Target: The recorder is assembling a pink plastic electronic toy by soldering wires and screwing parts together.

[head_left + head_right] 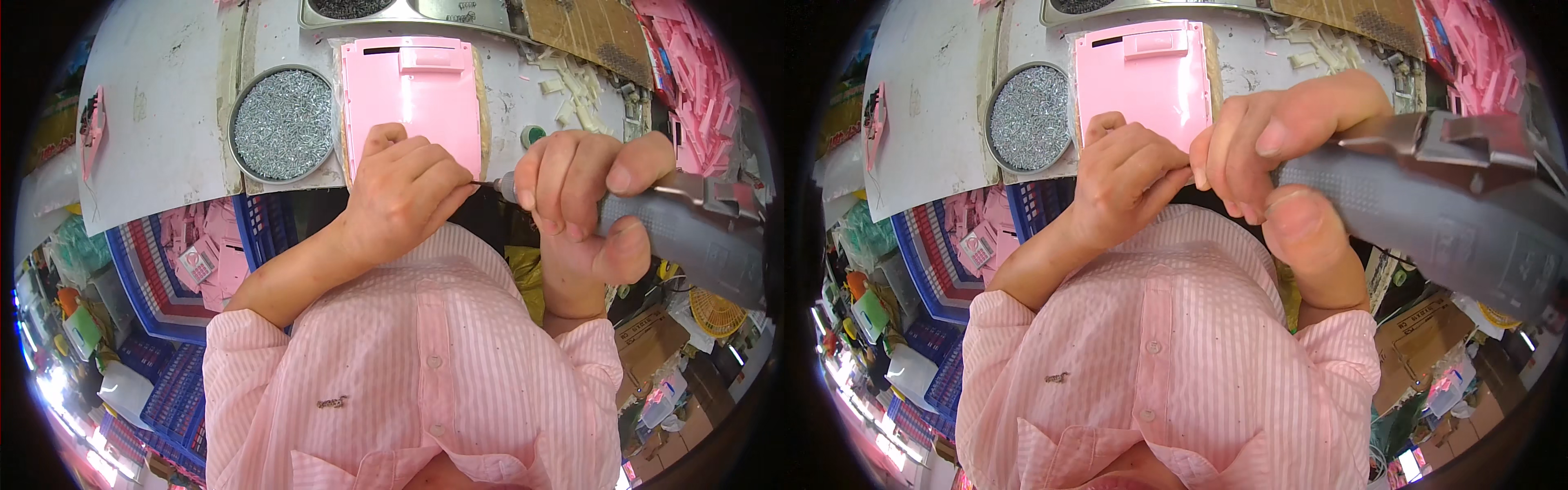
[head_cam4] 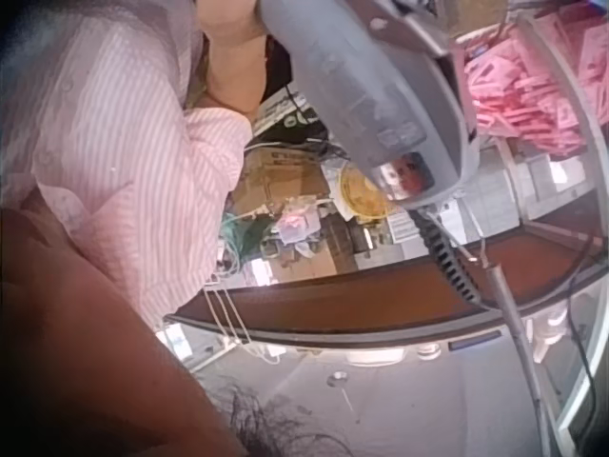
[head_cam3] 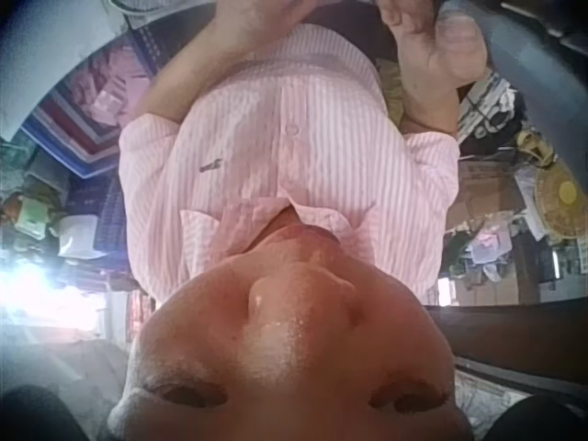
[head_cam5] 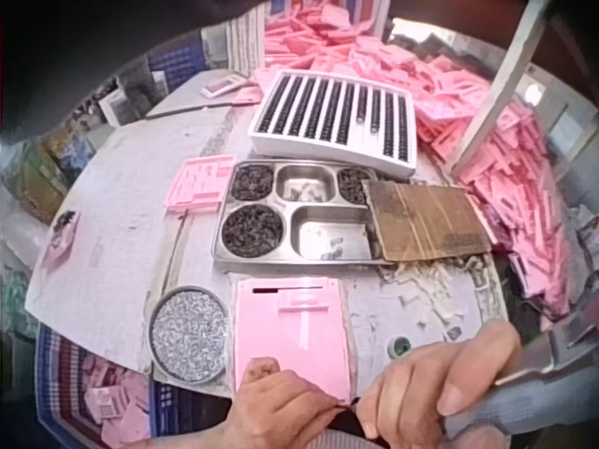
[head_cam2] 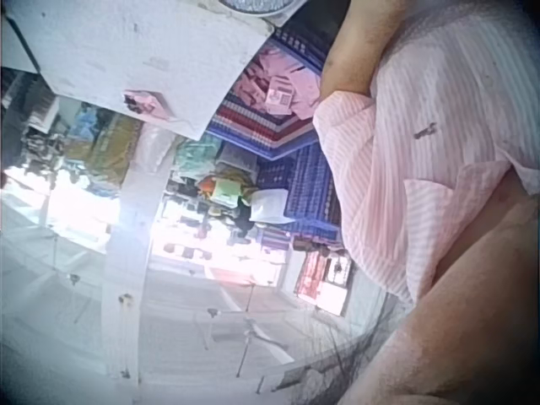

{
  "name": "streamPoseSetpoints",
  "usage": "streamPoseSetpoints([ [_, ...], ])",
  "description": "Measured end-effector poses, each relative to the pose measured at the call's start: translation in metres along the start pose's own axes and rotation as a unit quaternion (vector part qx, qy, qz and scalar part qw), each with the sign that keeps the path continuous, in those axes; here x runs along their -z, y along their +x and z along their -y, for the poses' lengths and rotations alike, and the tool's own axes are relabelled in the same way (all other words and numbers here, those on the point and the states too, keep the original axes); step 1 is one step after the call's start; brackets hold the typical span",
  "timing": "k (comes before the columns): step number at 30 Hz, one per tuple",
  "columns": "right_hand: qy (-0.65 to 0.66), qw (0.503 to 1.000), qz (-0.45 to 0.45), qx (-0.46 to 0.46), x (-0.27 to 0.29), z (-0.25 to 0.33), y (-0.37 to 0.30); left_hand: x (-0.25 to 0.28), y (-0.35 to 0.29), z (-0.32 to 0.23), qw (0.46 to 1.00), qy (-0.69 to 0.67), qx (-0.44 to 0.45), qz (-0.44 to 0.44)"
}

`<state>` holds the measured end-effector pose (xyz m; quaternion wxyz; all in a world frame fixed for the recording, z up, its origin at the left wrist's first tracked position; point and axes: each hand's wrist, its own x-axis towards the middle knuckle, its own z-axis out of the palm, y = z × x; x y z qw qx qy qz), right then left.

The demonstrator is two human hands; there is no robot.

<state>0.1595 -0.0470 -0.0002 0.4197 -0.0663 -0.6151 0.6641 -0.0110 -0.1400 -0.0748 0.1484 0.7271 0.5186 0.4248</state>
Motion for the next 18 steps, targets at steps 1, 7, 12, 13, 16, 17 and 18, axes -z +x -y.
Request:
streamPoseSetpoints([
  [1,0.001,1.000,-0.002,0.006,0.003,-0.002,0.005,0.007,0.004,0.003,0.999,0.033,0.008,-0.036],
  [7,-0.004,0.997,-0.055,0.055,0.038,-0.047,0.024,0.088,-0.011,0.063,0.942,0.280,0.183,-0.016],
  [12,-0.053,0.997,-0.045,0.030,0.029,-0.057,0.023,0.089,-0.027,0.068,0.942,0.268,0.193,0.059],
  [13,-0.049,0.998,-0.043,0.026,0.028,-0.057,0.025,0.089,-0.029,0.074,0.946,0.251,0.201,0.050],
  [16,-0.004,0.997,-0.043,0.068,0.033,-0.062,0.030,0.089,-0.026,0.079,0.946,0.244,0.213,0.026],
  [17,-0.006,0.996,-0.051,0.069,0.034,-0.061,0.030,0.090,-0.024,0.079,0.944,0.249,0.215,0.017],
  [18,-0.009,0.996,-0.059,0.070,0.037,-0.059,0.029,0.090,-0.022,0.080,0.938,0.271,0.213,0.016],
])
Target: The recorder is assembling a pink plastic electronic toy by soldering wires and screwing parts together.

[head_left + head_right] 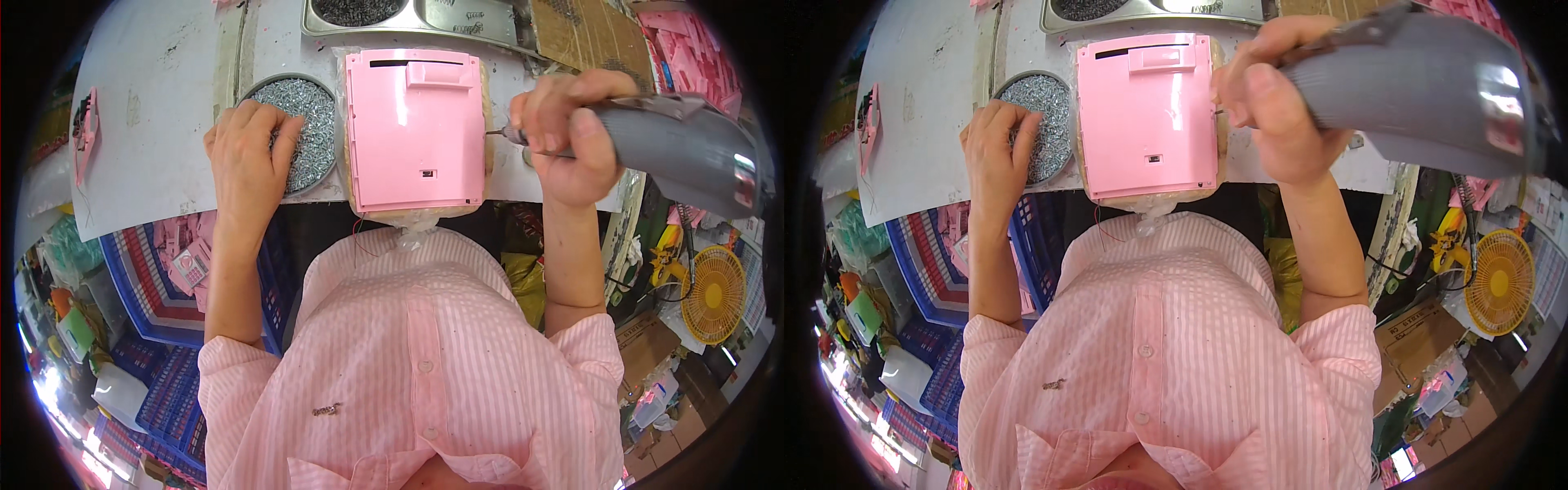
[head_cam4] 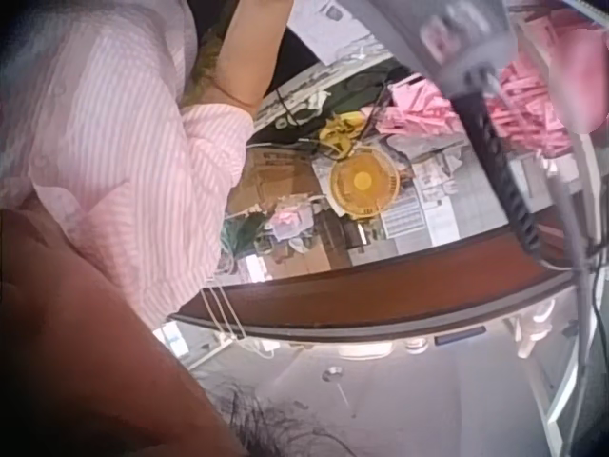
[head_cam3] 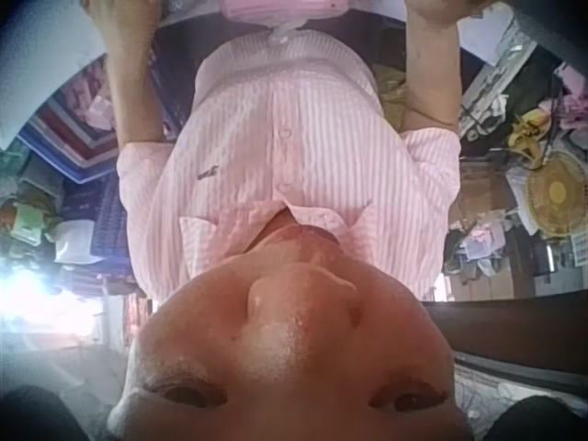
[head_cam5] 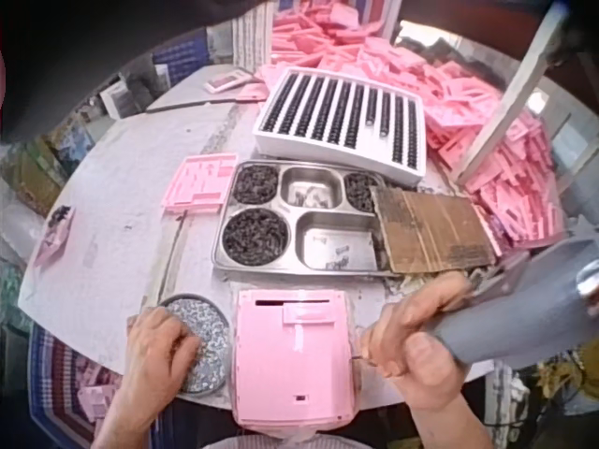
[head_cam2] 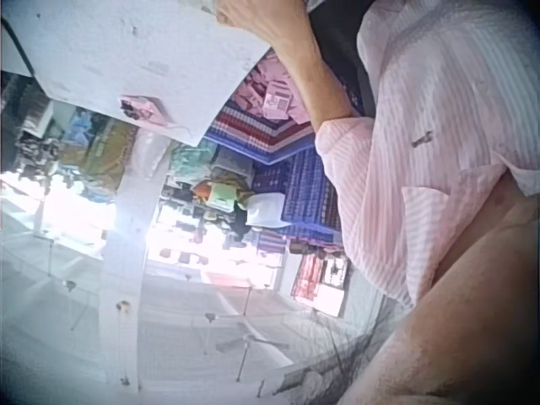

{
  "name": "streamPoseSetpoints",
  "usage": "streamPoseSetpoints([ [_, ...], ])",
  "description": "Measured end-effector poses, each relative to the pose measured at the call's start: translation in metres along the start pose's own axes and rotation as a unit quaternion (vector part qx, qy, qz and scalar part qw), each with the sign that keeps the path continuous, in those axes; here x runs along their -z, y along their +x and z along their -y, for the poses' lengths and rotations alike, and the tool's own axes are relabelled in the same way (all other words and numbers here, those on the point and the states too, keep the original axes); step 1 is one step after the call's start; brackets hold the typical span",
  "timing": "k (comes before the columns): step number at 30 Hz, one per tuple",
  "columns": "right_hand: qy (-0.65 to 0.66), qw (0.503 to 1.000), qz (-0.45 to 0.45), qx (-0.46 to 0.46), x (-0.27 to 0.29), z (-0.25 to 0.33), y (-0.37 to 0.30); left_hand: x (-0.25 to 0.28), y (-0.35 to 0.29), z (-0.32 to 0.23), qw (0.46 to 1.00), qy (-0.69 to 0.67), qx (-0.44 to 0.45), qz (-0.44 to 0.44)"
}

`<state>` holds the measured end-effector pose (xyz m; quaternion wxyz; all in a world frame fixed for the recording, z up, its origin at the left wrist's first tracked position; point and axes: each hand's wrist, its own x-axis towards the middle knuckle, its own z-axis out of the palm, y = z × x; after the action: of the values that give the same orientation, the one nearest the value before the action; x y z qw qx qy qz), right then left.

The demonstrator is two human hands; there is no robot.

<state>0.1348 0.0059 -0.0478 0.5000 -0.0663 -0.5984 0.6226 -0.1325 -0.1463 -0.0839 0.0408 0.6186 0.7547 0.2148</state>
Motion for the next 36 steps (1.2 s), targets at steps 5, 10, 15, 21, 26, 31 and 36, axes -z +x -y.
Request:
streamPoseSetpoints([
  [5,0.024,0.998,0.047,-0.017,0.009,0.028,0.004,0.006,0.011,-0.039,0.990,-0.077,-0.082,-0.089],
  [10,0.058,0.989,0.127,-0.042,-0.002,0.057,0.016,-0.015,0.028,-0.117,0.956,-0.195,-0.210,-0.054],
  [15,0.061,0.989,0.123,-0.049,-0.003,0.063,0.016,-0.026,0.031,-0.117,0.940,-0.161,-0.293,-0.059],
  [21,0.075,0.990,0.116,-0.038,-0.006,0.066,0.018,-0.032,0.022,-0.112,0.937,-0.232,-0.254,-0.056],
  [26,0.082,0.987,0.131,-0.046,-0.017,0.058,0.018,-0.031,0.015,-0.106,0.930,-0.263,-0.248,-0.062],
  [31,0.084,0.990,0.109,-0.045,-0.023,0.051,0.015,-0.012,0.008,-0.092,0.950,-0.241,-0.183,-0.080],
  [36,0.042,0.996,0.074,-0.027,0.008,0.043,0.010,0.011,0.008,-0.008,0.999,0.011,-0.032,-0.021],
])
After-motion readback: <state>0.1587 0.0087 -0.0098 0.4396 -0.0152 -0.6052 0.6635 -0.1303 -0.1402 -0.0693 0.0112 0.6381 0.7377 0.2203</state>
